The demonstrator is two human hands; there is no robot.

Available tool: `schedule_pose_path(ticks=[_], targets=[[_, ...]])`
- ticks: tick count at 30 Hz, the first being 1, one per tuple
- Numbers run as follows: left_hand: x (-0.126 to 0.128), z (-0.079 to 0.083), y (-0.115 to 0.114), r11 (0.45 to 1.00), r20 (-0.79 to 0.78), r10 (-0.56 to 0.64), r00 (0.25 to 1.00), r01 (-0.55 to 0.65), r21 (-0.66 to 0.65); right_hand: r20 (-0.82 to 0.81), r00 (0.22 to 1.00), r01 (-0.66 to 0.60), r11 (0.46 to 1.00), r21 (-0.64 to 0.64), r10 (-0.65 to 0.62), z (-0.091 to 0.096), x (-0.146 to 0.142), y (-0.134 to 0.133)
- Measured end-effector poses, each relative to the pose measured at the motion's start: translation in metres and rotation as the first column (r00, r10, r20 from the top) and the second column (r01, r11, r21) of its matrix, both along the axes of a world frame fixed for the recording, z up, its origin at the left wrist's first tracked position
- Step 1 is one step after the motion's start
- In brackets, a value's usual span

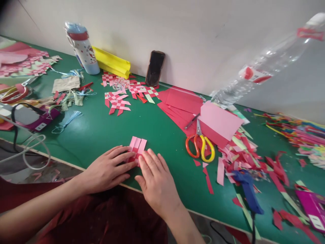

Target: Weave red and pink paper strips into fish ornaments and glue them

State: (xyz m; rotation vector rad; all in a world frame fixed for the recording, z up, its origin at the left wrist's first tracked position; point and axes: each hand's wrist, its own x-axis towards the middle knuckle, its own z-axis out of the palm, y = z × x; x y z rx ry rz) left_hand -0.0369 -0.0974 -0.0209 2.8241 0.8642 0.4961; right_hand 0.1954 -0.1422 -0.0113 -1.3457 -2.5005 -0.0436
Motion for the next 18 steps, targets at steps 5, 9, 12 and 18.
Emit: schedule_pose_path(ticks=[5,9,12,18], targets=[[-0.005,0.0,-0.01,0.999,-0.026,-0.054,0.998,0.054,-0.008,0.035,0.998,-0.056,0.998,-0.03,0.057,-0.003,-0.007,-0.016],[-0.008,-0.001,-0.03,0.995,-0.032,-0.095,0.995,0.096,0.01,0.014,0.998,-0.057,0.995,0.078,0.056,-0.011,-0.006,-0.038],[-0.01,-0.003,-0.043,0.996,0.021,-0.088,0.996,0.087,0.028,-0.075,0.996,-0.029,0.988,0.155,0.041,-0.018,-0.007,-0.052],[-0.009,0.001,-0.049,0.992,0.197,-0.081,0.977,0.098,-0.081,-0.31,0.949,-0.006,0.989,0.148,0.052,-0.013,-0.003,-0.056]])
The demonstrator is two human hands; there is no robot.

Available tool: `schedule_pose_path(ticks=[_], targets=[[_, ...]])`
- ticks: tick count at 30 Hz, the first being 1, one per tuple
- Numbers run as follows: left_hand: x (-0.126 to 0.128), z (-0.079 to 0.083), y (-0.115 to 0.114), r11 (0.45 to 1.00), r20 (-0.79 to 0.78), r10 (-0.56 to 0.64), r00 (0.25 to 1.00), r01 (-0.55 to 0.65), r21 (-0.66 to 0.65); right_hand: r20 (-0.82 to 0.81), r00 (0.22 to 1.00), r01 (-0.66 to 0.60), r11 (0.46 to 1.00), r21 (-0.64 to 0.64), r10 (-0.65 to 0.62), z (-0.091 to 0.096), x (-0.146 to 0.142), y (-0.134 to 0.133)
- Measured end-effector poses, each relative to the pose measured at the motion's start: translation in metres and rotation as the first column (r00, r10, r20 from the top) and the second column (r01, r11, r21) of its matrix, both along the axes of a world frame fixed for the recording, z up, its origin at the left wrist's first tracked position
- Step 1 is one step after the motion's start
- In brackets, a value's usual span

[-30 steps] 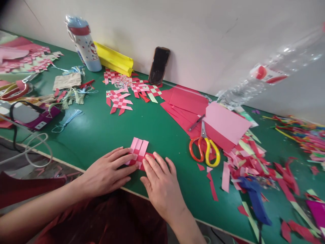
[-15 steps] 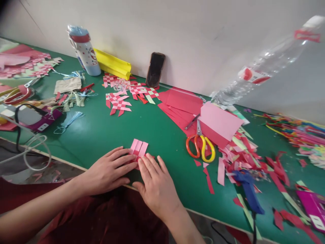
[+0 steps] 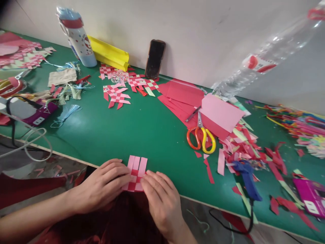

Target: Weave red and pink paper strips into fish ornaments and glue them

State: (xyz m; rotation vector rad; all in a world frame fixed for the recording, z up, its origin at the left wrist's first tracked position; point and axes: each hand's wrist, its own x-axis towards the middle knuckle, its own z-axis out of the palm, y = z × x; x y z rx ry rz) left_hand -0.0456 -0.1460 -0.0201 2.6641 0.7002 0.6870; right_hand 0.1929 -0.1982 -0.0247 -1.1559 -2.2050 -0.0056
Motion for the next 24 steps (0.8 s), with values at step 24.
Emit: schedule_pose_path(ticks=[24], targets=[[0.043,0.023,0.149,0.335,0.157,0.303,0.94,0.049,-0.941,-0.504,0.762,-0.34,0.41,-0.846,-0.407,0.036,0.027,0.165]])
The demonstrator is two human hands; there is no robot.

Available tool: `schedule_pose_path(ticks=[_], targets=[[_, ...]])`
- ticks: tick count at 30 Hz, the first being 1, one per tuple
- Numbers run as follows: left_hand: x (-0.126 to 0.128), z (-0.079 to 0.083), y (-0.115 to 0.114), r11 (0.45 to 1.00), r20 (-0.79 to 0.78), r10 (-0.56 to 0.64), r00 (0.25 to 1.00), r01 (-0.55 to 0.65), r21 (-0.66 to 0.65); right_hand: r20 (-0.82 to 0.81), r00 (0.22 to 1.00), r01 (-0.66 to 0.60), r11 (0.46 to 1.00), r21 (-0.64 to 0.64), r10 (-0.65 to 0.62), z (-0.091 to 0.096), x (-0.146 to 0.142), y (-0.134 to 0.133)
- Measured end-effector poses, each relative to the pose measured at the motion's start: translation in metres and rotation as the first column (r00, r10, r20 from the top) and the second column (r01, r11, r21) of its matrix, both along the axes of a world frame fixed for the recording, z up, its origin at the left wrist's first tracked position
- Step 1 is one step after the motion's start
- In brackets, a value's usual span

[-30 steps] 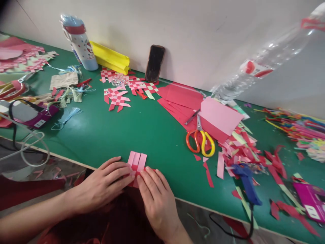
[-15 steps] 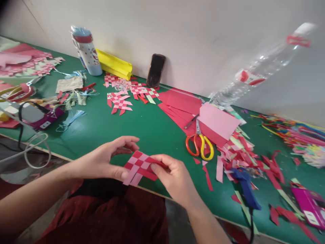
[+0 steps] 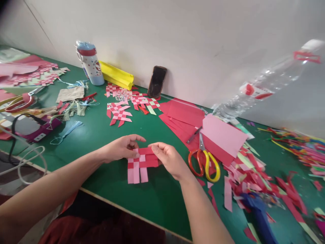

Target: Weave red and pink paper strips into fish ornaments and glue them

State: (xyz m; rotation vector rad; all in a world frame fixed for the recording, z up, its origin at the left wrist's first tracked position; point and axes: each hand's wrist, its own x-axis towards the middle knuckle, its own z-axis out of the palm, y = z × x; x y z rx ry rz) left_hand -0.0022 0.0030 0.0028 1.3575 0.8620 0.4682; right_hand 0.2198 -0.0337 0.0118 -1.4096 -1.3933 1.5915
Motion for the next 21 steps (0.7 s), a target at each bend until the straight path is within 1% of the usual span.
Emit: schedule_pose_path(ticks=[3,7,10,11,12,13,14,15,16,17,18,19,21], targets=[[0.001,-0.005,0.0,0.998,0.017,0.06,0.998,-0.06,-0.021,-0.066,0.995,0.07,0.998,0.009,-0.069,-0.009,-0.001,-0.002],[0.006,-0.005,-0.003,0.994,0.028,0.095,0.995,-0.093,-0.056,-0.004,0.996,0.086,0.994,0.07,-0.086,-0.014,-0.003,-0.005],[0.007,-0.005,-0.005,0.994,0.011,0.068,0.998,-0.067,-0.092,0.046,0.995,0.086,0.994,0.064,-0.089,-0.013,-0.001,-0.005],[0.006,-0.004,-0.005,0.995,-0.003,0.054,0.999,-0.054,-0.079,0.056,0.995,0.079,0.995,0.058,-0.082,-0.012,0.0,-0.005],[0.005,-0.003,-0.005,0.998,-0.032,0.049,0.998,-0.05,-0.034,0.069,0.995,0.069,0.996,0.05,-0.073,-0.011,0.002,-0.005],[0.003,-0.002,-0.005,0.997,-0.077,0.06,0.995,-0.057,0.045,0.087,0.994,0.059,0.997,0.042,-0.062,-0.01,0.003,-0.004],[0.0,-0.001,-0.004,0.984,-0.137,0.1,0.986,-0.077,0.16,0.11,0.993,0.049,0.998,0.036,-0.053,-0.009,0.004,-0.004],[-0.002,0.001,-0.003,0.952,-0.2,0.156,0.967,-0.094,0.291,0.137,0.99,0.039,0.999,0.034,-0.043,-0.009,0.006,-0.004],[-0.005,0.002,-0.003,0.905,-0.252,0.214,0.944,-0.094,0.415,0.167,0.985,0.026,0.999,0.037,-0.032,-0.008,0.006,-0.005],[-0.007,0.004,-0.002,0.85,-0.287,0.255,0.923,-0.073,0.521,0.2,0.98,0.013,0.999,0.048,-0.023,-0.008,0.007,-0.005],[-0.009,0.005,-0.003,0.798,-0.308,0.267,0.913,-0.03,0.601,0.236,0.972,-0.001,0.998,0.066,-0.014,-0.009,0.007,-0.006],[-0.01,0.006,-0.004,0.751,-0.318,0.248,0.915,0.026,0.66,0.278,0.961,-0.018,0.996,0.087,-0.007,-0.009,0.006,-0.006],[-0.01,0.008,-0.009,0.665,-0.327,0.127,0.937,0.164,0.728,0.372,0.928,-0.047,0.99,0.133,-0.006,-0.01,0.006,-0.008]])
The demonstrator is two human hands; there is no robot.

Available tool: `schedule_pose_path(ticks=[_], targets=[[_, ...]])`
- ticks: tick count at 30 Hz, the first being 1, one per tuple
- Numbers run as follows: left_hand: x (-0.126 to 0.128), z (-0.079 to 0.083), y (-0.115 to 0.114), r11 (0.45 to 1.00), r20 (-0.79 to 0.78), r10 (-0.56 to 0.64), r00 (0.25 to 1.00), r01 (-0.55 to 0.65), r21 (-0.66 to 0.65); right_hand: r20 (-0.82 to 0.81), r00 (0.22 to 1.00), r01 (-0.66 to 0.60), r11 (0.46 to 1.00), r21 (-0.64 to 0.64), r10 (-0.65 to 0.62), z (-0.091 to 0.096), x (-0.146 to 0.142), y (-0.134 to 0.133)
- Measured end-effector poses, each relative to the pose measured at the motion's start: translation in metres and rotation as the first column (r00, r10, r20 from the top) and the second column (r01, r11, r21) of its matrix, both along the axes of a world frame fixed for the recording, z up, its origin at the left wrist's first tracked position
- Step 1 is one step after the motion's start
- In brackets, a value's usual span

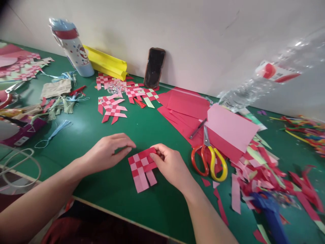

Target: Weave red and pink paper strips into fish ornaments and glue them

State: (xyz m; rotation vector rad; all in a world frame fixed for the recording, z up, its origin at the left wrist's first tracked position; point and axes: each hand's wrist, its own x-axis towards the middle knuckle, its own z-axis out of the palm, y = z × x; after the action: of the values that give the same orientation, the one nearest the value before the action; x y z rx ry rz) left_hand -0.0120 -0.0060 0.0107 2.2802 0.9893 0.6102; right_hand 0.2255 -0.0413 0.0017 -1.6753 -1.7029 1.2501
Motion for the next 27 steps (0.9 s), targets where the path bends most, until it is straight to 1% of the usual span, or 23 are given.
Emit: schedule_pose_path(ticks=[2,4,5,7,11,15,17,18,20,22,24,27], targets=[[0.002,0.001,-0.006,0.98,-0.023,-0.19,0.981,0.191,0.047,0.095,0.995,-0.003,0.999,0.042,-0.001,-0.002,-0.001,-0.001],[0.004,0.002,-0.012,0.938,-0.052,-0.336,0.94,0.339,0.074,0.141,0.99,0.002,0.998,0.068,-0.012,-0.003,-0.001,-0.001],[0.005,0.001,-0.014,0.918,-0.071,-0.381,0.922,0.387,0.088,0.147,0.989,0.005,0.997,0.076,-0.016,-0.004,-0.001,0.0],[0.006,0.0,-0.016,0.891,-0.117,-0.427,0.897,0.439,0.119,0.146,0.989,0.01,0.996,0.083,-0.022,-0.004,-0.002,-0.001],[0.007,-0.004,-0.016,0.881,-0.197,-0.426,0.883,0.454,0.132,0.19,0.981,0.011,0.991,0.13,-0.036,-0.002,0.0,0.0],[0.007,-0.006,-0.016,0.885,-0.224,-0.414,0.882,0.448,0.126,0.277,0.955,0.034,0.964,0.265,-0.11,0.002,0.01,0.002],[0.007,-0.006,-0.016,0.885,-0.229,-0.413,0.881,0.448,0.128,0.297,0.943,0.045,0.94,0.338,-0.152,0.002,0.013,0.003],[0.007,-0.006,-0.017,0.882,-0.232,-0.416,0.88,0.452,0.134,0.308,0.939,0.029,0.924,0.382,-0.156,0.002,0.014,0.003],[0.007,-0.006,-0.016,0.873,-0.242,-0.423,0.873,0.464,0.15,0.34,0.933,-0.061,0.881,0.469,-0.117,0.0,0.014,0.002],[0.007,-0.006,-0.016,0.867,-0.253,-0.426,0.869,0.472,0.16,0.394,0.918,-0.187,0.837,0.514,-0.036,-0.004,0.011,0.001],[0.007,-0.006,-0.016,0.867,-0.261,-0.423,0.868,0.471,0.161,0.457,0.889,-0.286,0.817,0.5,0.032,-0.008,0.009,0.0],[0.007,-0.007,-0.016,0.866,-0.266,-0.42,0.868,0.471,0.169,0.529,0.845,-0.359,0.816,0.454,0.078,-0.012,0.009,0.0]])
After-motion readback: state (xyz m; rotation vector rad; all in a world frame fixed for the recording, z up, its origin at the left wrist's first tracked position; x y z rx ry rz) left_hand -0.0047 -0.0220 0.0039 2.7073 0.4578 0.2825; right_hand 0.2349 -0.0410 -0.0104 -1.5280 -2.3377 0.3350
